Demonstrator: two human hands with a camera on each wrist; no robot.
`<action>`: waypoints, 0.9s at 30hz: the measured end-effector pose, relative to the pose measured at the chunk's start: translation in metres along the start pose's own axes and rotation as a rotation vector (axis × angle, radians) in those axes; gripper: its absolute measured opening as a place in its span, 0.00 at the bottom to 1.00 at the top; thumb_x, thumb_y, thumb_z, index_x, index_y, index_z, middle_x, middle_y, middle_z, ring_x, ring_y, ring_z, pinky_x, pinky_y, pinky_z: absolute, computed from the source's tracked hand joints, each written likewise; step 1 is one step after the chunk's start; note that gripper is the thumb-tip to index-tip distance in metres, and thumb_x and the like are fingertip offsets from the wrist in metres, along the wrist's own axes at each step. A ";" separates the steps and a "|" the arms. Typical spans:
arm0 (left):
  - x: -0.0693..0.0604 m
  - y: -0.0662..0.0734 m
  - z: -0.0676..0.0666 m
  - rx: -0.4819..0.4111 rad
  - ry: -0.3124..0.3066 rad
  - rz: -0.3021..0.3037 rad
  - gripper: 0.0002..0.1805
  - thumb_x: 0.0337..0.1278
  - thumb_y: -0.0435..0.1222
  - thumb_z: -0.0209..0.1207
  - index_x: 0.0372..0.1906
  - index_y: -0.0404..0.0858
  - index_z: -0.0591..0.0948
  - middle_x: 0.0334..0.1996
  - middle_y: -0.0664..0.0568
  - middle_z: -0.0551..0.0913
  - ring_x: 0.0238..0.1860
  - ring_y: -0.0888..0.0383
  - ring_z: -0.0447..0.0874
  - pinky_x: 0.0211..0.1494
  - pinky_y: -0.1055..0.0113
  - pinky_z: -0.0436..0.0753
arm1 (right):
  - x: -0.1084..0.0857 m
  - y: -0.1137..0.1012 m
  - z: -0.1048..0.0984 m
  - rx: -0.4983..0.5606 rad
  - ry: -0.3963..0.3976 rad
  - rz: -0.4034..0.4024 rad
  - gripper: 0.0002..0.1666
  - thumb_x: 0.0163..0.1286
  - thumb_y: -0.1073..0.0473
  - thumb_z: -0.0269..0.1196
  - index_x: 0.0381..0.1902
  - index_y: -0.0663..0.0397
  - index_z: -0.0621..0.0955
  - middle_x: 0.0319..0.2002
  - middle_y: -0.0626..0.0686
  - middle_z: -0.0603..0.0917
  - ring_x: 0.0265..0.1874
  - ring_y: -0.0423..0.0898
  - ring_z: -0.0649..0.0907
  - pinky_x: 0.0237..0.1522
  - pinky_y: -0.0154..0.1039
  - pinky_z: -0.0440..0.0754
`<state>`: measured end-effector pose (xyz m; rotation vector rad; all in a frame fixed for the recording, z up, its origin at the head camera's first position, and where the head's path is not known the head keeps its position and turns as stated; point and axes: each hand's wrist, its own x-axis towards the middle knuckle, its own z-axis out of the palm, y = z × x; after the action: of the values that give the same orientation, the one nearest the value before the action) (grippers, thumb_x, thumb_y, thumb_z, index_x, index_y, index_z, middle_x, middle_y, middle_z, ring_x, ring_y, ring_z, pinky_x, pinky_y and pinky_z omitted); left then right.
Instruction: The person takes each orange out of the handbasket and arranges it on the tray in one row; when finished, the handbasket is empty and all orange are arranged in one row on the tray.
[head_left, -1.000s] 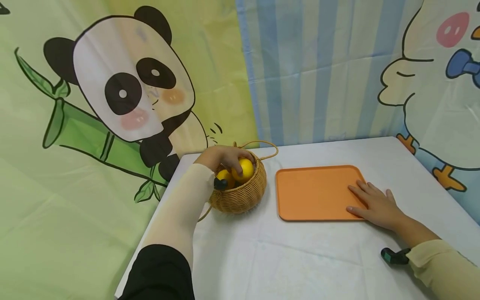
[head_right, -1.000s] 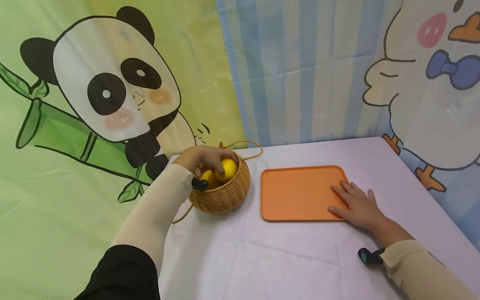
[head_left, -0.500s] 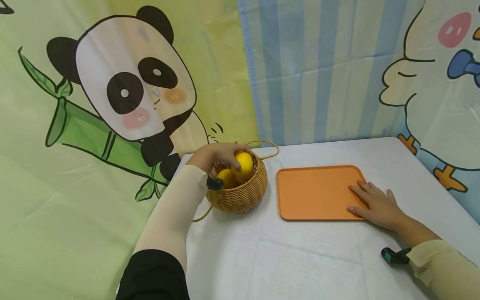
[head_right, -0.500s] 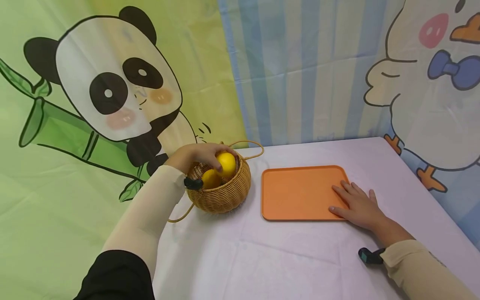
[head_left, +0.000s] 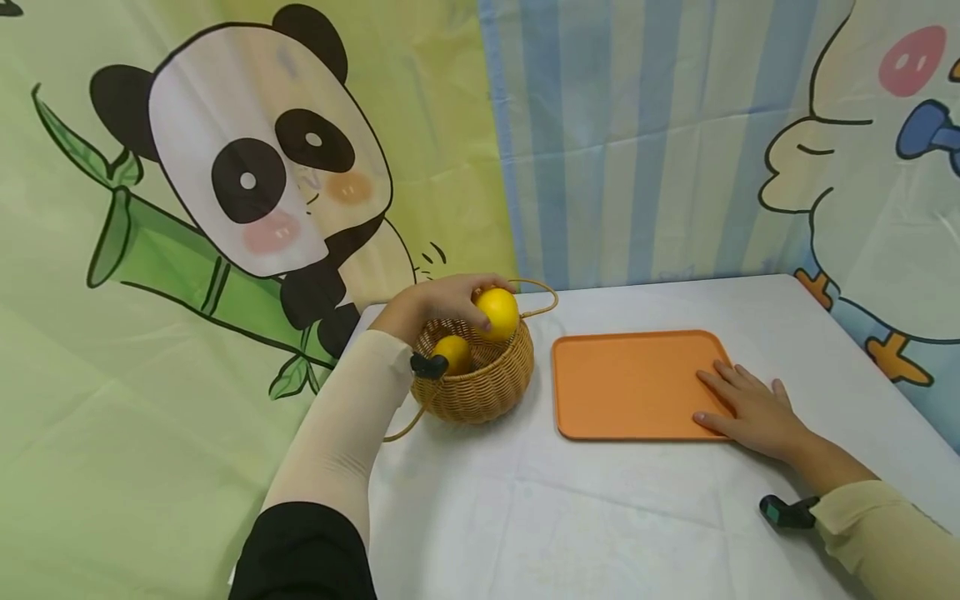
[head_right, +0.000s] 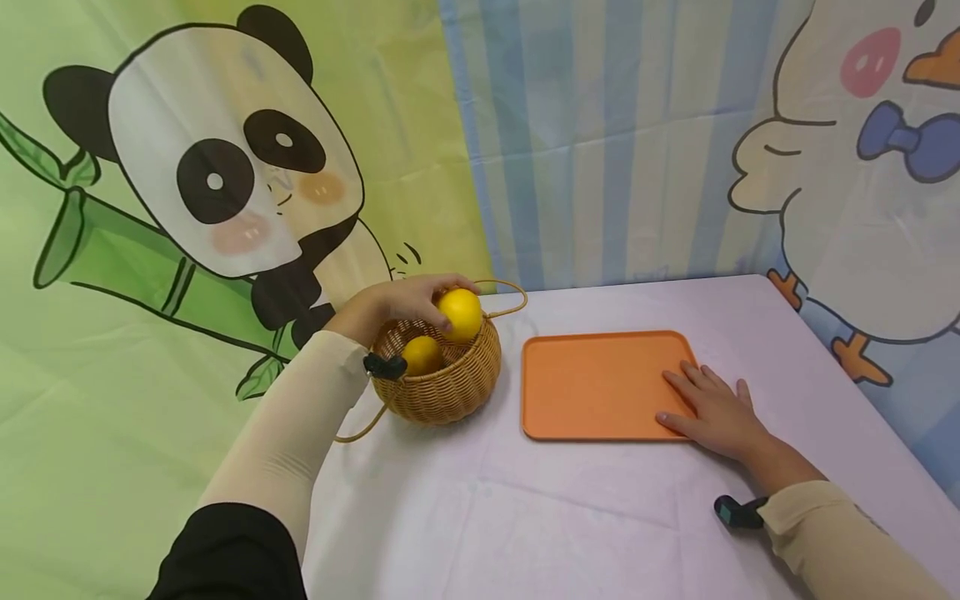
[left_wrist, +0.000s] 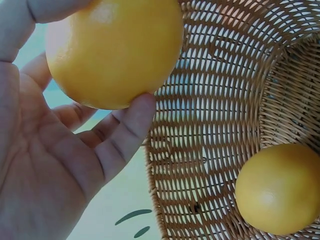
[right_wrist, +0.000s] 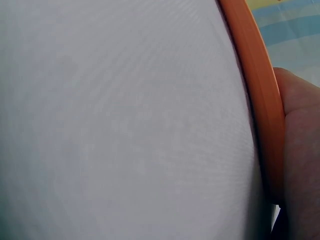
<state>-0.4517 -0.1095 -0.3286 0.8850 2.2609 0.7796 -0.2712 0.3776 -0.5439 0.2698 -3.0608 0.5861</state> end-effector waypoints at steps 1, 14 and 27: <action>0.000 0.001 0.000 0.003 0.009 0.002 0.43 0.58 0.34 0.70 0.79 0.55 0.70 0.68 0.46 0.72 0.61 0.44 0.75 0.61 0.52 0.80 | 0.000 0.000 0.000 0.000 0.001 0.000 0.55 0.74 0.27 0.61 0.82 0.59 0.64 0.82 0.73 0.55 0.78 0.79 0.52 0.67 0.86 0.33; 0.010 0.012 0.004 -0.028 0.061 0.122 0.44 0.55 0.34 0.68 0.79 0.53 0.69 0.66 0.47 0.73 0.59 0.45 0.77 0.58 0.51 0.82 | -0.001 -0.003 -0.001 -0.003 0.000 0.018 0.56 0.73 0.26 0.62 0.82 0.60 0.65 0.81 0.73 0.55 0.78 0.79 0.52 0.67 0.86 0.34; 0.031 0.028 0.016 -0.055 0.107 0.190 0.44 0.52 0.34 0.68 0.78 0.53 0.70 0.68 0.48 0.72 0.59 0.45 0.78 0.58 0.53 0.83 | -0.001 -0.003 -0.001 0.002 -0.002 0.022 0.57 0.72 0.26 0.62 0.82 0.60 0.65 0.81 0.74 0.55 0.78 0.79 0.53 0.67 0.86 0.33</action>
<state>-0.4487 -0.0650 -0.3289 1.0655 2.2580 0.9908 -0.2701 0.3756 -0.5422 0.2376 -3.0692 0.5896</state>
